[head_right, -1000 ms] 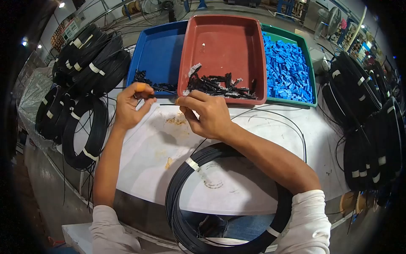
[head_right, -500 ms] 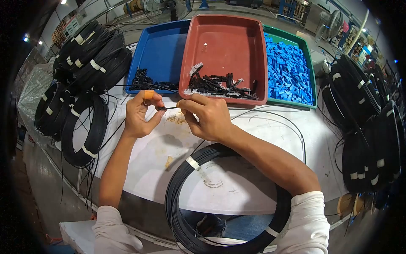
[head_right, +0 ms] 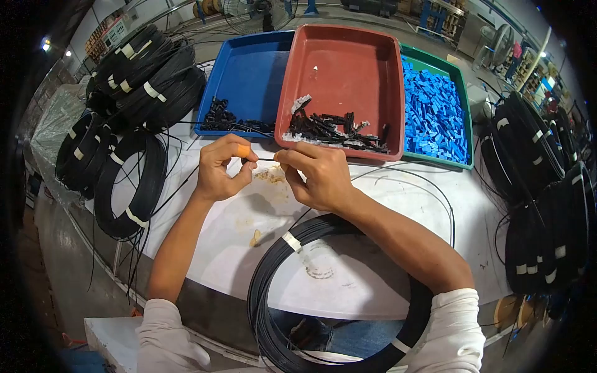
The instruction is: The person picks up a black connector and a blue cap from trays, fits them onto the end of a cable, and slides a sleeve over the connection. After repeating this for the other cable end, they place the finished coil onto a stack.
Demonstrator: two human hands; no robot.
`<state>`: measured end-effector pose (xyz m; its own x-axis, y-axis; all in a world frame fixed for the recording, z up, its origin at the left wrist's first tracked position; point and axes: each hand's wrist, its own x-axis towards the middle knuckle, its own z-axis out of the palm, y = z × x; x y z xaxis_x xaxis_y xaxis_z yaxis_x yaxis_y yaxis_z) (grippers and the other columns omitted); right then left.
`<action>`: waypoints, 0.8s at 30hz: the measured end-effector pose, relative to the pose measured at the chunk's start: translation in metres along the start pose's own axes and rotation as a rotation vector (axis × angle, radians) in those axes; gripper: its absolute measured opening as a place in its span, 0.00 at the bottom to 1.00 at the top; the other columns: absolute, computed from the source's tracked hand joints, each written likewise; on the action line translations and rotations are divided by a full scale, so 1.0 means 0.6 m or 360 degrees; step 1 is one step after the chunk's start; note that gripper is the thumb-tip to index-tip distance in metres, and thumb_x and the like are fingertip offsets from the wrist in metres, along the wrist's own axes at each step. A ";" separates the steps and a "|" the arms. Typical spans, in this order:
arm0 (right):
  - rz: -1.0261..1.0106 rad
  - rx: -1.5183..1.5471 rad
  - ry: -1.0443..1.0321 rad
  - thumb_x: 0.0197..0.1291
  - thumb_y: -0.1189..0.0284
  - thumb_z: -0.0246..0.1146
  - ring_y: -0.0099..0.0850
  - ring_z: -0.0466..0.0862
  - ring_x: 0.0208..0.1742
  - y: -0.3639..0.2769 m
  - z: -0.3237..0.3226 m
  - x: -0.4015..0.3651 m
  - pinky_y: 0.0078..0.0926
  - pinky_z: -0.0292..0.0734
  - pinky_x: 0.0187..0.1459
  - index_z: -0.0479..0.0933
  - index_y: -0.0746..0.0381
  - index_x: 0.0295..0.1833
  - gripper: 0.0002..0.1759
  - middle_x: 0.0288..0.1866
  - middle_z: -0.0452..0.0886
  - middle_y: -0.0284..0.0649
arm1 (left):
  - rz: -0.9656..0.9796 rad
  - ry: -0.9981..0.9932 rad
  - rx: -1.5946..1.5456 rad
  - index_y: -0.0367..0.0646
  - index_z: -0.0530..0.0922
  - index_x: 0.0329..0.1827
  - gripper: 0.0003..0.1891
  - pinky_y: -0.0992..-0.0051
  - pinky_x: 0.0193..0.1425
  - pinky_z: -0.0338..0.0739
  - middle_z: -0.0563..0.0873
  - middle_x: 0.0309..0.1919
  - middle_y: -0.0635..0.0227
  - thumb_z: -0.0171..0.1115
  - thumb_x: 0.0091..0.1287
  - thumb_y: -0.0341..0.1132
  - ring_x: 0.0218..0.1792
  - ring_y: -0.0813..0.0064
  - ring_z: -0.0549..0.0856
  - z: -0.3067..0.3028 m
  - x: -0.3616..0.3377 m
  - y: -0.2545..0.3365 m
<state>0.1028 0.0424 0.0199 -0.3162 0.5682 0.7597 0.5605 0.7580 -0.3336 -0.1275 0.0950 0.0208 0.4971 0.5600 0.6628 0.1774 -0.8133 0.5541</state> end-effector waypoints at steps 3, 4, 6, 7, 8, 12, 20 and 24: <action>-0.0023 0.0062 -0.0036 0.48 0.87 0.65 0.35 0.84 0.26 0.000 0.000 0.001 0.29 0.77 0.27 0.85 0.64 0.45 0.17 0.31 0.83 0.41 | 0.0018 0.0025 -0.0018 0.33 0.83 0.36 0.11 0.81 0.37 0.81 0.84 0.38 0.61 0.63 0.49 0.14 0.34 0.78 0.86 0.004 -0.003 -0.011; 0.0008 0.0066 -0.0029 0.49 0.85 0.65 0.36 0.84 0.27 0.002 0.001 0.002 0.31 0.77 0.27 0.85 0.62 0.44 0.15 0.31 0.83 0.39 | 0.0011 0.0034 -0.0065 0.33 0.83 0.36 0.12 0.79 0.39 0.83 0.84 0.38 0.61 0.63 0.49 0.13 0.35 0.76 0.87 0.005 -0.004 -0.015; 0.0039 0.0071 -0.0021 0.50 0.82 0.66 0.36 0.84 0.27 0.006 0.004 0.001 0.33 0.77 0.27 0.84 0.60 0.43 0.13 0.31 0.83 0.37 | -0.0002 0.0096 -0.0141 0.34 0.84 0.35 0.10 0.79 0.39 0.83 0.87 0.37 0.61 0.65 0.49 0.16 0.34 0.76 0.88 0.011 -0.009 -0.024; 0.0041 0.0088 -0.0001 0.50 0.82 0.66 0.37 0.84 0.27 0.008 0.006 0.000 0.33 0.77 0.27 0.84 0.60 0.43 0.13 0.31 0.83 0.37 | -0.0011 0.0152 -0.0220 0.36 0.85 0.34 0.09 0.79 0.39 0.84 0.89 0.37 0.62 0.68 0.49 0.19 0.32 0.76 0.90 0.013 -0.010 -0.026; 0.0044 0.0107 0.0019 0.50 0.82 0.66 0.37 0.84 0.27 0.009 0.007 -0.001 0.33 0.77 0.28 0.84 0.60 0.43 0.13 0.31 0.83 0.38 | -0.0011 0.0151 -0.0219 0.36 0.85 0.34 0.09 0.79 0.39 0.84 0.89 0.37 0.62 0.68 0.49 0.19 0.32 0.76 0.90 0.015 -0.011 -0.027; 0.0071 0.0100 -0.0027 0.50 0.82 0.66 0.38 0.84 0.27 0.005 0.008 -0.007 0.33 0.77 0.28 0.84 0.60 0.43 0.13 0.31 0.83 0.38 | -0.0088 0.0141 -0.0454 0.35 0.86 0.37 0.10 0.79 0.44 0.85 0.90 0.36 0.62 0.67 0.51 0.17 0.36 0.75 0.91 0.019 -0.021 -0.024; 0.0086 -0.0063 -0.0251 0.51 0.79 0.66 0.40 0.84 0.31 -0.002 0.004 -0.006 0.39 0.76 0.30 0.82 0.60 0.44 0.13 0.33 0.80 0.38 | 0.0100 0.0009 0.0202 0.36 0.87 0.37 0.11 0.78 0.42 0.84 0.90 0.37 0.60 0.68 0.49 0.19 0.34 0.73 0.91 -0.002 -0.007 -0.025; 0.0128 -0.0214 -0.0455 0.52 0.78 0.66 0.41 0.85 0.36 0.009 0.010 -0.017 0.40 0.78 0.33 0.83 0.60 0.45 0.12 0.35 0.82 0.39 | 0.0066 -0.0187 0.0811 0.40 0.87 0.38 0.08 0.67 0.45 0.84 0.90 0.38 0.61 0.65 0.56 0.24 0.37 0.60 0.89 -0.087 0.057 -0.114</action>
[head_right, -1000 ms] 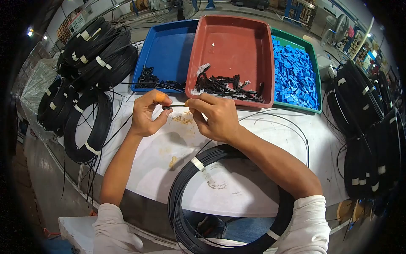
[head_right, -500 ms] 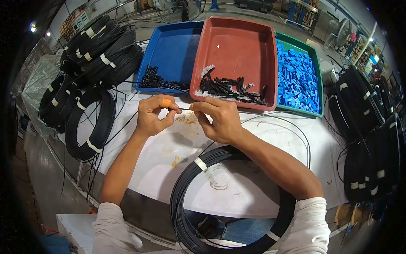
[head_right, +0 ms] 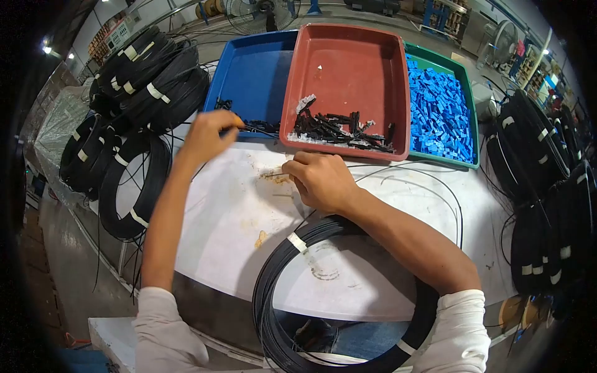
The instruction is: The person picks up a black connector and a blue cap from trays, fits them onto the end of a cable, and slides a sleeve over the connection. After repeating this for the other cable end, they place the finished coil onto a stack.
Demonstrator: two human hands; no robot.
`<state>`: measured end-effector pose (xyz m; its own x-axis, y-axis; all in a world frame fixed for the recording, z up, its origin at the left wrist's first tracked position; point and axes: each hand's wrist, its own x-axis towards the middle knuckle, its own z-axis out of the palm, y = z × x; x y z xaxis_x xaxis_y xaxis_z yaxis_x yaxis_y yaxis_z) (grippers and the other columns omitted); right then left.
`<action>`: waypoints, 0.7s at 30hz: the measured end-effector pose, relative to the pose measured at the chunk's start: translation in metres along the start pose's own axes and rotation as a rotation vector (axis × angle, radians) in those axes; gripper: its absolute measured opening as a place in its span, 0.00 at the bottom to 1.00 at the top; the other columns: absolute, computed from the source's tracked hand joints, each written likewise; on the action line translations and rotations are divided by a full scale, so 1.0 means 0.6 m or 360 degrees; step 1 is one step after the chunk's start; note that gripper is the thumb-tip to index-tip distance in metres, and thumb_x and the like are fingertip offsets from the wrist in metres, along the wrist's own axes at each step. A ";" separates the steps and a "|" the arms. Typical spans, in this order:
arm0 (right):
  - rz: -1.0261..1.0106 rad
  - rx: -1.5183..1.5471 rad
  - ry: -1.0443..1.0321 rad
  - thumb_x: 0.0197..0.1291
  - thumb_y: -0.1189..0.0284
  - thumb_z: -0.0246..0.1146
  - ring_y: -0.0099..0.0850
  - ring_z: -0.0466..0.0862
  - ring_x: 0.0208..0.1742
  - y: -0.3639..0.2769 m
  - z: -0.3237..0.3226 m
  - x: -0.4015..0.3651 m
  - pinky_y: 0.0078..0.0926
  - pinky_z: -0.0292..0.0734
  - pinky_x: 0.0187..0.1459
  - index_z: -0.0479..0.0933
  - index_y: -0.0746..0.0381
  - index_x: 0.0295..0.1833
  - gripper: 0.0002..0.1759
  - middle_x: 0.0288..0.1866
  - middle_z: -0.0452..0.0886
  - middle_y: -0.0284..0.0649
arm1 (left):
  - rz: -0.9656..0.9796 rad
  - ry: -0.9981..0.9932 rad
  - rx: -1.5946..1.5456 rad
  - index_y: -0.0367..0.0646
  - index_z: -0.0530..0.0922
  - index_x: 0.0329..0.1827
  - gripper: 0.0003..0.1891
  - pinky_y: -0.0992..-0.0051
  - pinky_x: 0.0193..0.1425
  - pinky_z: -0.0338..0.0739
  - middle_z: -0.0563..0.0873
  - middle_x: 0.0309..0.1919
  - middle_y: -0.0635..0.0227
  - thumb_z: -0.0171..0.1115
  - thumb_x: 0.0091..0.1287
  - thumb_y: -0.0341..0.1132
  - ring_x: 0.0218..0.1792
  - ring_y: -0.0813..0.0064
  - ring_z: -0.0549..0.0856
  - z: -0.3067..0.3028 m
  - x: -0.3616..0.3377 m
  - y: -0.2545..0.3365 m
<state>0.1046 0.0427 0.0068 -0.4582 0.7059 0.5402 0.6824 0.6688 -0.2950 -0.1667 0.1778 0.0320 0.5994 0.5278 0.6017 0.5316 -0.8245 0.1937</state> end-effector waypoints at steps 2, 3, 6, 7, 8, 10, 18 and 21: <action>-0.0004 0.0006 -0.0167 0.53 0.77 0.66 0.42 0.86 0.38 0.001 0.001 0.001 0.40 0.80 0.36 0.83 0.59 0.45 0.12 0.38 0.83 0.40 | -0.0292 -0.0140 0.0193 0.41 0.88 0.39 0.08 0.64 0.50 0.82 0.90 0.39 0.60 0.67 0.58 0.24 0.42 0.58 0.89 -0.024 0.029 -0.050; -0.0010 0.0011 -0.0248 0.54 0.76 0.65 0.43 0.86 0.40 0.002 0.002 0.004 0.41 0.80 0.38 0.84 0.59 0.46 0.12 0.40 0.84 0.40 | -0.0436 -0.0187 0.0051 0.36 0.87 0.41 0.09 0.66 0.50 0.82 0.90 0.40 0.59 0.66 0.59 0.19 0.43 0.60 0.89 -0.024 0.040 -0.085; -0.0008 0.0047 -0.0250 0.54 0.75 0.65 0.43 0.86 0.40 0.004 0.004 0.003 0.42 0.80 0.38 0.84 0.59 0.46 0.12 0.40 0.84 0.41 | -0.0048 0.0100 0.0308 0.36 0.87 0.41 0.10 0.64 0.52 0.81 0.90 0.40 0.58 0.64 0.59 0.16 0.43 0.59 0.89 -0.010 0.045 -0.129; -0.0004 0.0044 -0.0258 0.54 0.75 0.65 0.43 0.86 0.40 0.004 0.003 0.002 0.42 0.80 0.38 0.84 0.59 0.46 0.12 0.40 0.84 0.41 | -0.0151 0.0061 0.0144 0.37 0.87 0.41 0.10 0.64 0.52 0.81 0.90 0.39 0.58 0.64 0.60 0.18 0.42 0.59 0.89 -0.012 0.051 -0.118; -0.0007 0.0049 -0.0266 0.54 0.75 0.66 0.43 0.86 0.40 0.004 0.003 0.002 0.41 0.80 0.38 0.84 0.59 0.46 0.12 0.39 0.84 0.41 | -0.0247 0.0023 -0.0020 0.38 0.87 0.41 0.10 0.64 0.53 0.81 0.91 0.39 0.58 0.64 0.60 0.19 0.42 0.59 0.89 -0.017 0.060 -0.106; 0.0010 0.0042 -0.0281 0.55 0.74 0.65 0.43 0.86 0.41 0.006 0.003 0.002 0.41 0.80 0.39 0.84 0.59 0.46 0.12 0.40 0.85 0.41 | -0.0433 -0.0351 0.0014 0.38 0.87 0.40 0.09 0.65 0.52 0.82 0.91 0.37 0.58 0.63 0.59 0.20 0.42 0.60 0.89 -0.031 0.074 -0.090; 0.0024 0.0036 -0.0356 0.56 0.73 0.65 0.43 0.87 0.40 0.002 -0.003 0.003 0.41 0.81 0.39 0.85 0.58 0.48 0.13 0.41 0.86 0.42 | -0.0874 -0.1030 0.0128 0.38 0.88 0.47 0.21 0.71 0.52 0.81 0.91 0.39 0.56 0.50 0.57 0.15 0.44 0.66 0.90 -0.005 0.092 -0.097; 0.0004 0.0039 -0.0340 0.56 0.73 0.65 0.43 0.87 0.40 -0.003 -0.003 0.004 0.41 0.81 0.39 0.85 0.58 0.48 0.13 0.40 0.86 0.41 | -0.0629 -0.0738 -0.0184 0.36 0.85 0.56 0.28 0.73 0.56 0.80 0.90 0.46 0.55 0.46 0.56 0.10 0.48 0.66 0.89 0.017 0.085 -0.107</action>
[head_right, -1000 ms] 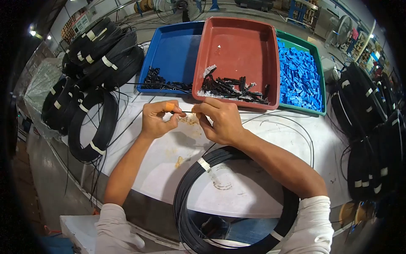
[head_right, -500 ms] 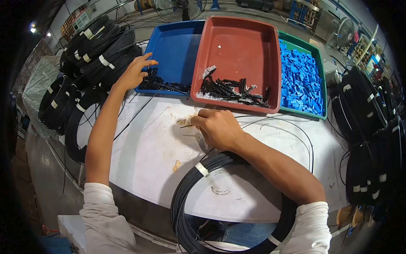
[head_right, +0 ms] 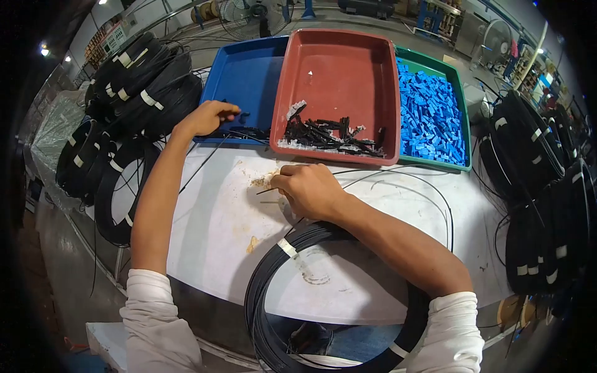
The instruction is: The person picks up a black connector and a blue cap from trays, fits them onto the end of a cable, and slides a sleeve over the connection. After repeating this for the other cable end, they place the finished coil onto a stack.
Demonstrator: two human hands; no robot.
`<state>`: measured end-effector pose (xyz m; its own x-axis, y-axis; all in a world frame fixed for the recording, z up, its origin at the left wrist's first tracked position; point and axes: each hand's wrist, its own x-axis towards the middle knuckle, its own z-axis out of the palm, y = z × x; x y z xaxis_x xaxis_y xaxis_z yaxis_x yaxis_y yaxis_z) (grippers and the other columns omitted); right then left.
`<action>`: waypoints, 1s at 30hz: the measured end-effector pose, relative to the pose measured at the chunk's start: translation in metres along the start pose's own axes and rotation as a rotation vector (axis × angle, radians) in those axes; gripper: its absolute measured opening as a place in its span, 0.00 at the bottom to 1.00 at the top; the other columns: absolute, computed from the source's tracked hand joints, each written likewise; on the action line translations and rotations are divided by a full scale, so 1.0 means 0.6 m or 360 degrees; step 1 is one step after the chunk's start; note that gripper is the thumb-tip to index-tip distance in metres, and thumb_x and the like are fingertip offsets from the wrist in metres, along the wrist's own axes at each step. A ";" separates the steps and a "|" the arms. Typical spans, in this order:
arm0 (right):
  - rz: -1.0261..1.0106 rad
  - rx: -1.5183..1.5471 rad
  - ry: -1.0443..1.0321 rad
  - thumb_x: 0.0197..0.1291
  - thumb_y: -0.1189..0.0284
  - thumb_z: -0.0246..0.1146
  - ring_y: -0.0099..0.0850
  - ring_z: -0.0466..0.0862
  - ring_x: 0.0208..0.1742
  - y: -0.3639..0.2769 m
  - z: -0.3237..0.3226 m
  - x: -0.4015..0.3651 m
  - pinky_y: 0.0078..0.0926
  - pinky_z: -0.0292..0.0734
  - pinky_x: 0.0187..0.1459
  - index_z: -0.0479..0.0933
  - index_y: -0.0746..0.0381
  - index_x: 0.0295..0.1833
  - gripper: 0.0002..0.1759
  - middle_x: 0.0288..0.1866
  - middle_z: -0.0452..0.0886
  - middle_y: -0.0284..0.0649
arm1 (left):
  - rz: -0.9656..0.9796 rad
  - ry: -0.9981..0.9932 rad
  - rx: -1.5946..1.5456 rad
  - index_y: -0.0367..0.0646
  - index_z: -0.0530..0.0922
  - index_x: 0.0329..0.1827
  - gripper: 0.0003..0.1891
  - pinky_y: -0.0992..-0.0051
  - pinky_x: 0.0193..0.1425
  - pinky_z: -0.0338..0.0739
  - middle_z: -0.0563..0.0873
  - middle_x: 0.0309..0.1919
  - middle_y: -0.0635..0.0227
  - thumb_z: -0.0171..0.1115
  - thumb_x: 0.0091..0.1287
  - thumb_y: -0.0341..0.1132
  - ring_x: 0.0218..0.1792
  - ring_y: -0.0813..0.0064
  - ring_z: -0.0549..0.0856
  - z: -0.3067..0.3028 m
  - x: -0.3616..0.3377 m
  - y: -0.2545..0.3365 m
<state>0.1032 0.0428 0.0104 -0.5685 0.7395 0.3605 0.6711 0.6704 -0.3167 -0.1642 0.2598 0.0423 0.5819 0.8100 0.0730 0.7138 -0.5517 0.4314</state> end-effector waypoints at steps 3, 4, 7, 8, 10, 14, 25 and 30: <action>0.0027 -0.0013 -0.0037 0.56 0.74 0.65 0.43 0.87 0.40 0.002 0.001 0.000 0.41 0.81 0.39 0.85 0.58 0.47 0.13 0.40 0.86 0.41 | 0.0099 0.0098 -0.0140 0.34 0.83 0.57 0.27 0.73 0.58 0.79 0.89 0.49 0.54 0.45 0.57 0.10 0.48 0.65 0.89 -0.011 -0.008 0.004; 0.0013 -0.0012 -0.0018 0.55 0.74 0.65 0.43 0.87 0.40 0.002 0.001 0.000 0.41 0.80 0.39 0.85 0.58 0.47 0.13 0.39 0.86 0.41 | 0.0127 0.0174 -0.0159 0.34 0.84 0.54 0.24 0.72 0.57 0.80 0.90 0.47 0.54 0.47 0.58 0.12 0.47 0.65 0.89 -0.012 -0.008 0.005; -0.0003 -0.0014 0.0011 0.54 0.74 0.65 0.43 0.87 0.40 0.005 0.003 -0.004 0.41 0.80 0.39 0.84 0.58 0.47 0.13 0.39 0.85 0.41 | 0.0150 0.0222 -0.0127 0.33 0.85 0.47 0.19 0.72 0.55 0.81 0.90 0.44 0.57 0.51 0.57 0.12 0.47 0.68 0.89 -0.020 -0.020 0.003; -0.0025 -0.0009 0.0018 0.54 0.75 0.65 0.43 0.87 0.40 0.005 0.004 -0.003 0.41 0.80 0.39 0.84 0.58 0.47 0.13 0.39 0.85 0.40 | 0.0152 0.0224 -0.0126 0.33 0.85 0.47 0.19 0.72 0.55 0.81 0.90 0.44 0.57 0.51 0.57 0.12 0.47 0.68 0.89 -0.022 -0.022 0.003; -0.0025 0.0007 0.0014 0.53 0.75 0.65 0.43 0.87 0.40 0.007 0.006 -0.003 0.41 0.80 0.38 0.85 0.58 0.47 0.14 0.39 0.85 0.40 | 0.0021 0.0228 -0.0008 0.33 0.85 0.41 0.10 0.72 0.50 0.81 0.91 0.37 0.59 0.62 0.56 0.18 0.41 0.70 0.89 -0.030 -0.030 0.004; -0.0003 0.0030 0.0001 0.50 0.76 0.64 0.43 0.87 0.39 0.007 0.007 -0.002 0.41 0.80 0.38 0.84 0.58 0.45 0.14 0.38 0.85 0.40 | -0.0003 0.0335 0.0061 0.34 0.84 0.34 0.06 0.73 0.44 0.80 0.89 0.31 0.63 0.70 0.54 0.24 0.33 0.74 0.87 -0.025 -0.040 0.001; -0.0052 -0.0003 0.0026 0.49 0.76 0.65 0.43 0.87 0.38 0.007 0.007 -0.002 0.41 0.81 0.37 0.83 0.60 0.41 0.11 0.38 0.85 0.40 | 0.0076 0.0635 -0.0690 0.37 0.76 0.42 0.15 0.77 0.45 0.87 0.84 0.36 0.66 0.66 0.57 0.11 0.40 0.76 0.89 0.027 -0.022 -0.014; -0.0047 -0.0007 0.0019 0.49 0.75 0.65 0.43 0.87 0.38 0.006 0.006 -0.001 0.41 0.81 0.38 0.83 0.59 0.41 0.11 0.39 0.86 0.40 | 0.0106 0.0705 -0.0783 0.37 0.76 0.45 0.17 0.74 0.47 0.89 0.84 0.37 0.64 0.67 0.55 0.11 0.44 0.74 0.90 0.029 -0.019 0.003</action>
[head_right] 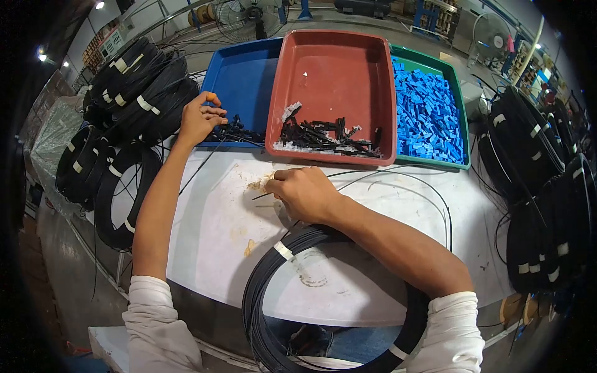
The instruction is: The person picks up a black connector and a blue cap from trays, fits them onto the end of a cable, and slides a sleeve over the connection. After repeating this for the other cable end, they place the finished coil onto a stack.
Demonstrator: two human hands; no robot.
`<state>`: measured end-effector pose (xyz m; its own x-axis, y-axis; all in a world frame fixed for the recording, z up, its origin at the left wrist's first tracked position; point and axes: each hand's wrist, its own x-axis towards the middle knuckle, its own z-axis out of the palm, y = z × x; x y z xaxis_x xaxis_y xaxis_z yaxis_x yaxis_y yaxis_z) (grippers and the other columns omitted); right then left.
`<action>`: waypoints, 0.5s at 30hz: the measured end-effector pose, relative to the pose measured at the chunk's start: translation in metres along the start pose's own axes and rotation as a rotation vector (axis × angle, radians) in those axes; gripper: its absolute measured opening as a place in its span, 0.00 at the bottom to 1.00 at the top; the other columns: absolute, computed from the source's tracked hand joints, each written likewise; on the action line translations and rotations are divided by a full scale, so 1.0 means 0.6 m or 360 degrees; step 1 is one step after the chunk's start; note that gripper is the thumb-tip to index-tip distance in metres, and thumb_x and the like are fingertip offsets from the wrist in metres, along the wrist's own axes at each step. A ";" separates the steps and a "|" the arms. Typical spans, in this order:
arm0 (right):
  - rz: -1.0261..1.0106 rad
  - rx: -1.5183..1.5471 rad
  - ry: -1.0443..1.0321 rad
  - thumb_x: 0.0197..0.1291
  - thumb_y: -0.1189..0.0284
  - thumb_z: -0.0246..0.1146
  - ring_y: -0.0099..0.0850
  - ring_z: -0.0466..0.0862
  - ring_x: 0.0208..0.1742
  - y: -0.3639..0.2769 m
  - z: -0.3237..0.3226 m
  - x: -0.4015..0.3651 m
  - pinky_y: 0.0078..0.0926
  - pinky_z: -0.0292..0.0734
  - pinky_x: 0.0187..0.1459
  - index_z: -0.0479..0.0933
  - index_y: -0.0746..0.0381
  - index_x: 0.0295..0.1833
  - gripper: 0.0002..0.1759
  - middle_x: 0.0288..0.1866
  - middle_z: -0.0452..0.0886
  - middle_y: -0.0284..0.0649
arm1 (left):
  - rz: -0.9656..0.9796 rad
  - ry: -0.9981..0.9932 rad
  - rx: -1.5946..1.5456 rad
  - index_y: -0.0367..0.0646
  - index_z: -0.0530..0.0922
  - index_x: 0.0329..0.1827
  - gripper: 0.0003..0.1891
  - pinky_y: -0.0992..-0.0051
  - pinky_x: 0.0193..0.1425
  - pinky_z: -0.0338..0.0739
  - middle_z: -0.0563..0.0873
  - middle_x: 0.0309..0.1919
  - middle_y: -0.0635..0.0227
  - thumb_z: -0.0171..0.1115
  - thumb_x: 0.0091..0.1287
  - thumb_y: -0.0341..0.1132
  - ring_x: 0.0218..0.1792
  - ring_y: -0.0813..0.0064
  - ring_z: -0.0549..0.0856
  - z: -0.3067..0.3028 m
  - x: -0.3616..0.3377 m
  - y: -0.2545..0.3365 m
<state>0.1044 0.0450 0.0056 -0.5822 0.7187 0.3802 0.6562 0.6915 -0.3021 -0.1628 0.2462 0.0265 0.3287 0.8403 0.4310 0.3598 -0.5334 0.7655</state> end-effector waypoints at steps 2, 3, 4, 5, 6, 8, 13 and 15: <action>-0.0008 -0.0017 -0.0028 0.49 0.76 0.65 0.43 0.87 0.39 0.000 0.000 -0.001 0.41 0.81 0.38 0.83 0.59 0.42 0.12 0.40 0.86 0.40 | 0.0003 0.0008 0.0016 0.37 0.77 0.45 0.17 0.75 0.47 0.88 0.84 0.37 0.65 0.67 0.55 0.11 0.43 0.74 0.90 0.001 0.001 0.002; -0.0006 -0.0016 -0.0028 0.49 0.76 0.65 0.43 0.87 0.39 0.000 0.001 -0.001 0.41 0.81 0.38 0.83 0.59 0.42 0.12 0.40 0.86 0.40 | 0.0011 -0.0019 0.0137 0.36 0.78 0.44 0.16 0.76 0.47 0.87 0.85 0.37 0.64 0.69 0.55 0.12 0.43 0.74 0.90 -0.002 0.002 0.002; -0.0001 -0.0013 -0.0036 0.49 0.76 0.65 0.43 0.87 0.39 0.001 0.001 -0.001 0.41 0.81 0.38 0.83 0.59 0.42 0.12 0.40 0.86 0.40 | 0.0020 -0.0045 0.0258 0.36 0.79 0.43 0.15 0.76 0.47 0.87 0.86 0.36 0.64 0.70 0.55 0.13 0.43 0.75 0.90 -0.004 0.003 0.003; 0.0002 -0.0011 -0.0042 0.49 0.76 0.65 0.43 0.87 0.40 0.001 0.001 0.000 0.41 0.82 0.38 0.83 0.59 0.42 0.12 0.40 0.85 0.40 | 0.0023 -0.0045 0.0259 0.36 0.79 0.43 0.15 0.76 0.47 0.87 0.86 0.36 0.64 0.70 0.55 0.13 0.43 0.75 0.90 -0.004 0.002 0.004; 0.0001 -0.0012 -0.0039 0.49 0.76 0.65 0.43 0.87 0.40 0.000 -0.001 0.000 0.41 0.82 0.38 0.83 0.59 0.42 0.12 0.40 0.85 0.40 | 0.0092 0.0000 0.0324 0.36 0.80 0.41 0.14 0.76 0.48 0.86 0.87 0.37 0.63 0.72 0.55 0.15 0.43 0.75 0.89 -0.003 -0.001 0.011; 0.0024 -0.0012 -0.0066 0.49 0.77 0.65 0.44 0.87 0.39 -0.005 -0.006 0.001 0.41 0.81 0.38 0.83 0.59 0.41 0.11 0.40 0.85 0.40 | 0.0167 0.0042 0.0390 0.36 0.81 0.39 0.12 0.76 0.48 0.85 0.89 0.37 0.63 0.73 0.55 0.16 0.43 0.76 0.89 0.001 -0.009 0.026; 0.0030 0.0031 0.0301 0.51 0.77 0.65 0.46 0.86 0.38 0.001 -0.012 0.010 0.43 0.80 0.37 0.82 0.60 0.39 0.08 0.38 0.84 0.41 | 0.0391 0.0035 -0.0026 0.35 0.80 0.42 0.12 0.74 0.52 0.84 0.89 0.40 0.59 0.73 0.58 0.18 0.44 0.73 0.90 0.026 -0.045 0.065; 0.0161 -0.0002 0.0315 0.53 0.76 0.65 0.46 0.85 0.37 0.018 -0.034 0.025 0.44 0.79 0.37 0.81 0.58 0.38 0.06 0.36 0.84 0.41 | 0.0315 0.0010 -0.0347 0.34 0.77 0.51 0.16 0.72 0.56 0.85 0.89 0.43 0.55 0.70 0.62 0.17 0.47 0.69 0.90 0.039 -0.071 0.099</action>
<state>0.1126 0.0620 0.0259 -0.4080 0.7556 0.5124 0.7071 0.6166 -0.3462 -0.1348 0.1764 0.0426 0.3679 0.7230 0.5847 0.0930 -0.6543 0.7505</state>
